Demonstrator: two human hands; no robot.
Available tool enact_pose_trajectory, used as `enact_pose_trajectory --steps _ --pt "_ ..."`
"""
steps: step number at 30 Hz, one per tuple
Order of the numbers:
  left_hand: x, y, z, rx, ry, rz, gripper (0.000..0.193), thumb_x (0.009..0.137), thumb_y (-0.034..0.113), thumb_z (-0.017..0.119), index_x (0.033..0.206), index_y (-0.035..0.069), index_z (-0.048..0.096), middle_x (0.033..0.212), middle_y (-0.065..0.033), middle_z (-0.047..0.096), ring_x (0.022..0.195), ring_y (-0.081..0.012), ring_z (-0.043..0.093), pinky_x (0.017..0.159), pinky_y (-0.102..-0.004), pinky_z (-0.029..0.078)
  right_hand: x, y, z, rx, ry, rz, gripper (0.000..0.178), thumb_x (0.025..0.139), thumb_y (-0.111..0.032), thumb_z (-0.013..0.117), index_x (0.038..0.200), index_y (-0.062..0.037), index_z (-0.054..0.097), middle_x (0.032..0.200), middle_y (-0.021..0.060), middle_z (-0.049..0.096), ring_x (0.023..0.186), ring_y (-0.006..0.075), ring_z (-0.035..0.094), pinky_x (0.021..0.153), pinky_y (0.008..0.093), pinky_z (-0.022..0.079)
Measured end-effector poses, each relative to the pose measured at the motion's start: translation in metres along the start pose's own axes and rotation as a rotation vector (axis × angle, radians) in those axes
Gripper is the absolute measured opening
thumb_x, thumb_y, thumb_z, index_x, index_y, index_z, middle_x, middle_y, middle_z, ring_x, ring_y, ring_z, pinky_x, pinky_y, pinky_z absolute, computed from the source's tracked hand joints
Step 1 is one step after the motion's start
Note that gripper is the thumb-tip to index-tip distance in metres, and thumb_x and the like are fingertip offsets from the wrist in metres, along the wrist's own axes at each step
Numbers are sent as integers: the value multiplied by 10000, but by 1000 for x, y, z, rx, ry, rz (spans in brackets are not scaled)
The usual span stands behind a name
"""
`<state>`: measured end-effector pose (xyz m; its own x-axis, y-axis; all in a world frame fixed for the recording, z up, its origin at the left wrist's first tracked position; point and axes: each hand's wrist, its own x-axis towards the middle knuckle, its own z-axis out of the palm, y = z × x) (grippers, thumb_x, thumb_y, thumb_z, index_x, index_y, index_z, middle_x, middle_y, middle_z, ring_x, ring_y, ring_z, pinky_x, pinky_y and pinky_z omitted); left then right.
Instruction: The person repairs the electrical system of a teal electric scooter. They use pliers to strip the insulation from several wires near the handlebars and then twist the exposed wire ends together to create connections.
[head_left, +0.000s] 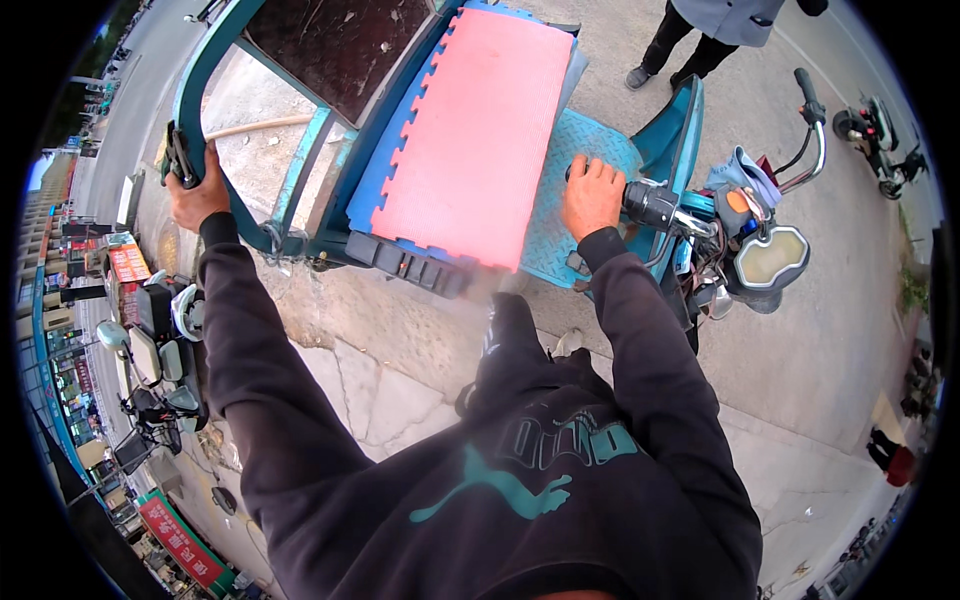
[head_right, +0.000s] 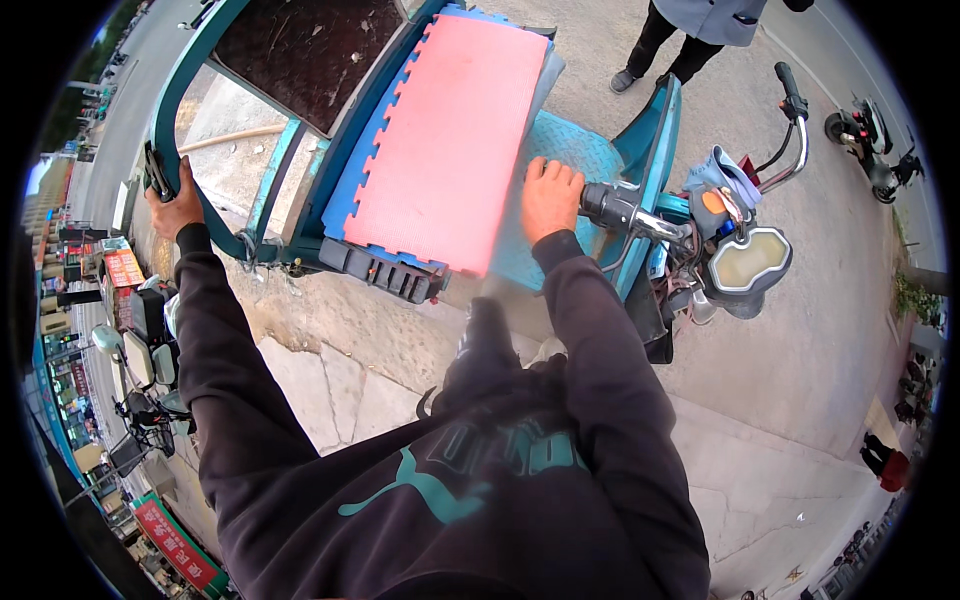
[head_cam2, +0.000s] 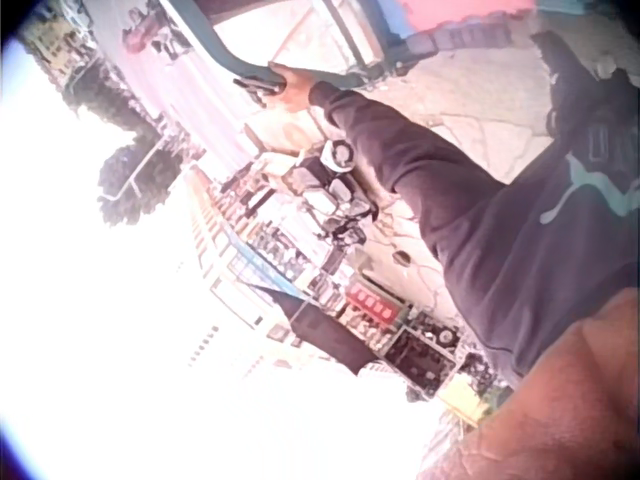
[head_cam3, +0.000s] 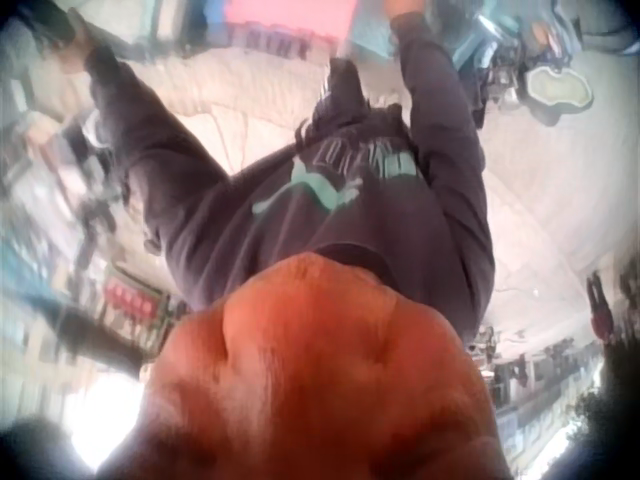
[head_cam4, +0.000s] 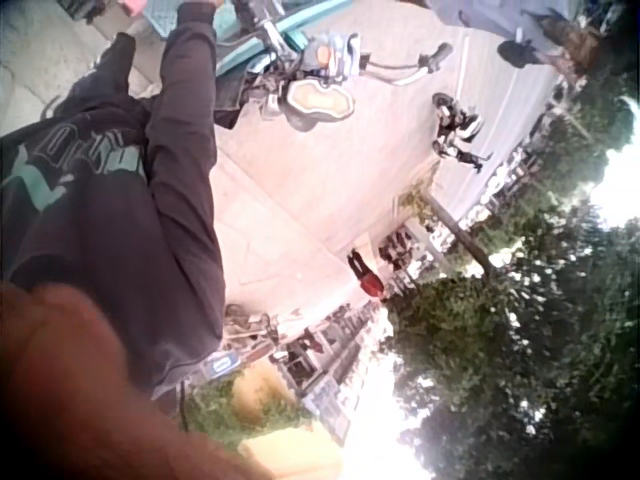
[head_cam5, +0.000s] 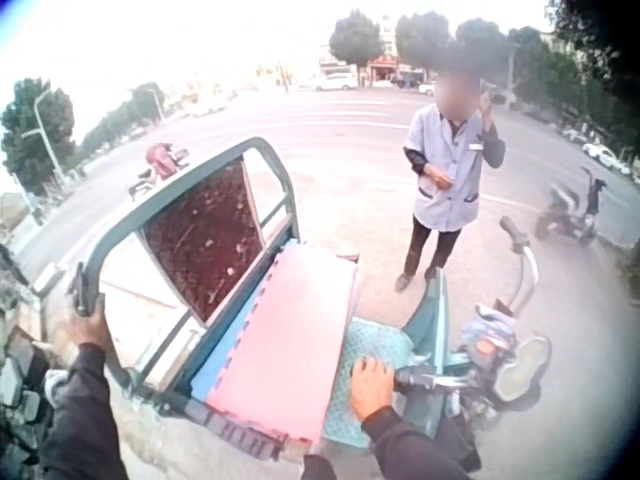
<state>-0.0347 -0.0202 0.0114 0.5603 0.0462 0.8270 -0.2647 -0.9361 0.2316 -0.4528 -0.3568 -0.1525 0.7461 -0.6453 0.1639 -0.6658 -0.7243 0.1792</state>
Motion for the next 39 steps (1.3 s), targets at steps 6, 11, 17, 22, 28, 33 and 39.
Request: enact_pose_trajectory --steps 6,11,17,22,28,33,39 --pt "11 2 1 -8 28 24 761 632 749 754 970 71 683 796 -205 705 766 -425 687 694 -514 531 39 8 4 247 -292 69 403 812 -417 736 1017 -74 683 845 120 717 830 267 719 743 452 558" --pt "14 -46 34 143 29 -12 1014 600 867 668 1159 21 686 967 -214 726 904 -404 694 795 -483 537 55 19 -14 382 -523 27 377 785 -398 690 978 -84 768 996 165 740 960 319 716 836 427 569" --pt "19 -36 33 173 -116 -70 1017 582 899 637 1176 76 692 1007 -204 727 981 -395 679 883 -471 515 55 13 -4 320 -516 115 217 858 -248 625 969 -148 782 1016 80 754 978 233 723 802 344 557" --pt "27 -56 48 195 -129 -81 1100 557 944 588 1240 85 669 1080 -209 713 1060 -381 656 958 -459 481 60 -2 16 256 -506 145 253 922 -227 568 1057 -152 769 1034 48 752 968 269 717 760 469 538" --pt "18 -25 22 154 -191 -133 1159 526 966 578 1283 92 655 1104 -221 705 1074 -374 653 968 -446 480 55 -42 5 -150 -184 16 334 959 -228 489 1175 -101 710 1135 143 669 1092 341 580 1000 600 349" --pt "16 -31 25 171 -158 -100 1129 554 951 582 1265 77 660 1069 -216 713 1059 -371 661 959 -457 485 50 -25 6 115 -400 150 254 925 -215 530 1040 -106 729 1086 125 714 998 316 659 869 534 449" --pt "14 -31 24 161 -164 -117 1043 593 918 603 1210 82 684 1035 -179 729 1020 -375 672 942 -462 492 7 -2 12 95 38 -25 200 890 -180 569 1055 -84 628 965 101 649 957 267 624 820 444 447"
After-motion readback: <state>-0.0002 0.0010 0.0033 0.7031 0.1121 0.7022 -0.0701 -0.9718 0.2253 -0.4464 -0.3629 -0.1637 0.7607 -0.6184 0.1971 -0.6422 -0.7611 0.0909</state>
